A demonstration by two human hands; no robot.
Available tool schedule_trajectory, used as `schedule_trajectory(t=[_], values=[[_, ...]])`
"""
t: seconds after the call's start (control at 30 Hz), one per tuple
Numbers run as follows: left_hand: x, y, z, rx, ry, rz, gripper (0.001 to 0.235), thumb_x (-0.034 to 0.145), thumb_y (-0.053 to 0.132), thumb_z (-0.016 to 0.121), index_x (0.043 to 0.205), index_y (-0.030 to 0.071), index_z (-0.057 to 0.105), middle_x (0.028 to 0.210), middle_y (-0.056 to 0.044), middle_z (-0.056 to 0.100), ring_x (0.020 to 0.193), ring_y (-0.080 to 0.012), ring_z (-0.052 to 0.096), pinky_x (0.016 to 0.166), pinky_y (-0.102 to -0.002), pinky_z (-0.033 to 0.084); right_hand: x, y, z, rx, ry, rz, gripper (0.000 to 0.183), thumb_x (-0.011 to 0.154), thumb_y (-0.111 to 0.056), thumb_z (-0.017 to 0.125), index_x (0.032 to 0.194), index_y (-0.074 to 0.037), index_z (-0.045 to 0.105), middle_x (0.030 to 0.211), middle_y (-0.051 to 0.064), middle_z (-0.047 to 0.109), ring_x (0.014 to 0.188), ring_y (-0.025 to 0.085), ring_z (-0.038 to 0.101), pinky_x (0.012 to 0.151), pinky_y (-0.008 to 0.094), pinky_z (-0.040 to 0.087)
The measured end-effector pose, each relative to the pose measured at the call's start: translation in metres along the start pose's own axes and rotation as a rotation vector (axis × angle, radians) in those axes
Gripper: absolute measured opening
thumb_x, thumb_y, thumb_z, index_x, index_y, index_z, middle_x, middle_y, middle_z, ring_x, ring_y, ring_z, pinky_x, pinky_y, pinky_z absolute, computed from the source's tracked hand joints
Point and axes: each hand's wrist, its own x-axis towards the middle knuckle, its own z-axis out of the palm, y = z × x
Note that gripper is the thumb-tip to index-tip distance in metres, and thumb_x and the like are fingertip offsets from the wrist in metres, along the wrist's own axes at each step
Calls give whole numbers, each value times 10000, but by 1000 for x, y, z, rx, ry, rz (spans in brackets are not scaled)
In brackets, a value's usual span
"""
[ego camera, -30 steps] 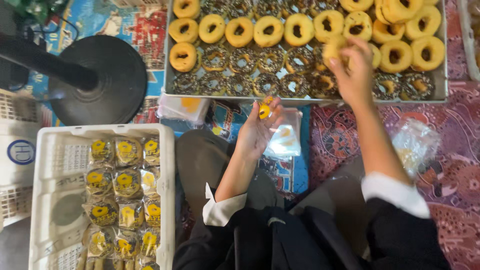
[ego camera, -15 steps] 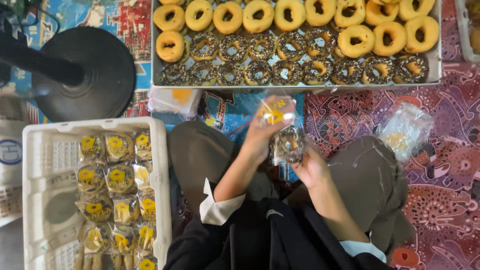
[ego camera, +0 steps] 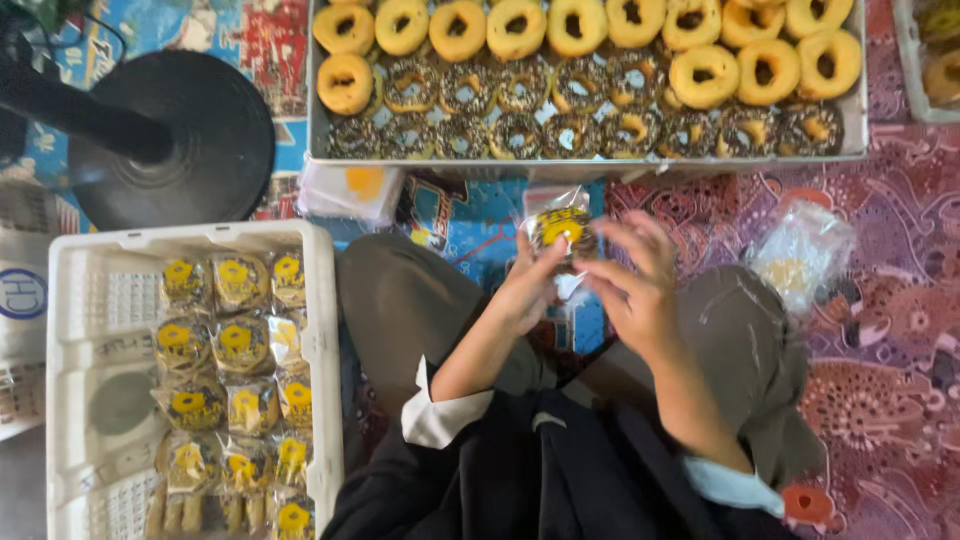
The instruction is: The person sits on the floor and repeatedly picks doughnuts from a metal tray, places them into small plastic bags, and arranges the sealed packages into a white plastic crate. The doughnuts include plain and sesame-topped varieties.
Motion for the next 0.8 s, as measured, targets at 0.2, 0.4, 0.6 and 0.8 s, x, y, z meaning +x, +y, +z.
schedule_trajectory(t=[0.2, 0.4, 0.6, 0.8], values=[[-31, 22, 12, 287, 32, 136, 406, 1036, 271, 670, 1284, -30, 555, 1124, -136, 753, 990, -222, 716, 877, -380, 592, 27, -23, -26, -55, -179, 252, 103, 972, -87, 768, 1074, -100, 759, 979, 73, 758, 876, 188, 715, 741, 352, 548], [-76, 67, 45, 1059, -158, 167, 249, 1064, 198, 556, 1097, 19, 726, 915, -189, 759, 858, -315, 722, 777, -417, 574, 43, -59, -59, -443, -290, -470, 187, 810, -94, 726, 983, -27, 750, 853, 96, 668, 797, 285, 653, 725, 418, 523], [-104, 112, 56, 1161, -490, 292, 277, 1021, 154, 505, 1187, 161, 728, 1226, -102, 762, 1237, -358, 644, 992, -393, 547, 59, -19, -82, -631, -392, -473, 258, 708, -177, 763, 938, -72, 706, 970, 110, 703, 961, 333, 685, 801, 477, 509], [-85, 108, 45, 539, -547, 329, 226, 1013, 248, 548, 1135, 137, 703, 1529, -120, 561, 1441, -378, 450, 1194, -476, 357, -56, 17, -25, 616, -786, 349, 365, 750, -110, 909, 1061, -14, 743, 1063, 136, 780, 1009, 281, 711, 886, 396, 538]])
